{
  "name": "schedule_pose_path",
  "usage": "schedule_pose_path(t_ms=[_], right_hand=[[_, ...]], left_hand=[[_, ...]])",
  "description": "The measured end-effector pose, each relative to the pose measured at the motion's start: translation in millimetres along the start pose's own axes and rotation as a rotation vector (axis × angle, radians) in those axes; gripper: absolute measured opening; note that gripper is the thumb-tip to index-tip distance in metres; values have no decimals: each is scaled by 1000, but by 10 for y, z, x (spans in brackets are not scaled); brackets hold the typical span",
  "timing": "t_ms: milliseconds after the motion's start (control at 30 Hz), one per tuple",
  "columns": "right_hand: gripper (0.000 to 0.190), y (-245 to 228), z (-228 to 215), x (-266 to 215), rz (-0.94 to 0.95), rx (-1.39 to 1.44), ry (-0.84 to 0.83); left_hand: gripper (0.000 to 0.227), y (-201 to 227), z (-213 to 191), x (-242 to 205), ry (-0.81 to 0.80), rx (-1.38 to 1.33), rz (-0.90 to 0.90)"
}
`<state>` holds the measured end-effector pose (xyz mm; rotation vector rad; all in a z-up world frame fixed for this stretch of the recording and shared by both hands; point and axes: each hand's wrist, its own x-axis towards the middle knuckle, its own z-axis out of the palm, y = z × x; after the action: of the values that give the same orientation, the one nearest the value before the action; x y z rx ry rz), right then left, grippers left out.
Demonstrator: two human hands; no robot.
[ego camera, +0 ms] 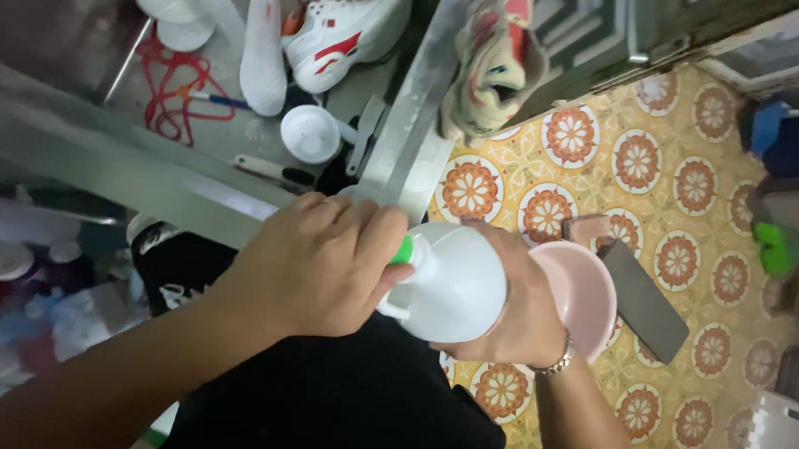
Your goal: The person washes several pairs of sneakers in a sink using a sprayer, applies liquid cleaner from bottles, rubs their hands together with soap, and applies a substance to a white sneaker using a brush.
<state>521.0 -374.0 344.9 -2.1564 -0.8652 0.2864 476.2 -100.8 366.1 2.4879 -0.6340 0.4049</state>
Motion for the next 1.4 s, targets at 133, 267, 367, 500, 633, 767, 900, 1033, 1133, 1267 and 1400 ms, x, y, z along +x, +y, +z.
schedule_pose_path(t_ms=[133, 267, 367, 500, 633, 767, 900, 1033, 1133, 1267, 1400], right_hand=[[107, -95, 4, 61, -4, -225, 33], [107, -103, -70, 141, 49, -205, 73], [99, -162, -112, 167, -26, -395, 86], [96, -198, -199, 257, -47, -517, -22], [106, -188, -214, 298, 110, -582, -117], [109, -175, -203, 350, 44, -648, -151], [109, -208, -196, 368, 24, -699, -152], [103, -266, -212, 396, -55, -749, -118], [95, -310, -221, 420, -49, -818, -121], [90, -361, -228, 446, -83, -838, -115], [86, -382, -229, 463, -129, -875, -105]], left_hand=[[27, 10, 64, -16, 90, -131, -131], [28, -125, 23, -91, 126, -355, -293], [32, -369, 70, -220, 216, -497, -327], [41, -568, 344, -433, 242, -713, -437], [48, -655, 703, -574, 193, -913, -488], [50, -667, 877, -637, 195, -972, -502], [51, -675, 869, -641, 174, -972, -512], [51, -674, 847, -627, 178, -970, -492], [51, -672, 851, -621, 179, -988, -489], [52, -662, 839, -623, 179, -978, -489], [53, -660, 841, -621, 176, -975, -506]])
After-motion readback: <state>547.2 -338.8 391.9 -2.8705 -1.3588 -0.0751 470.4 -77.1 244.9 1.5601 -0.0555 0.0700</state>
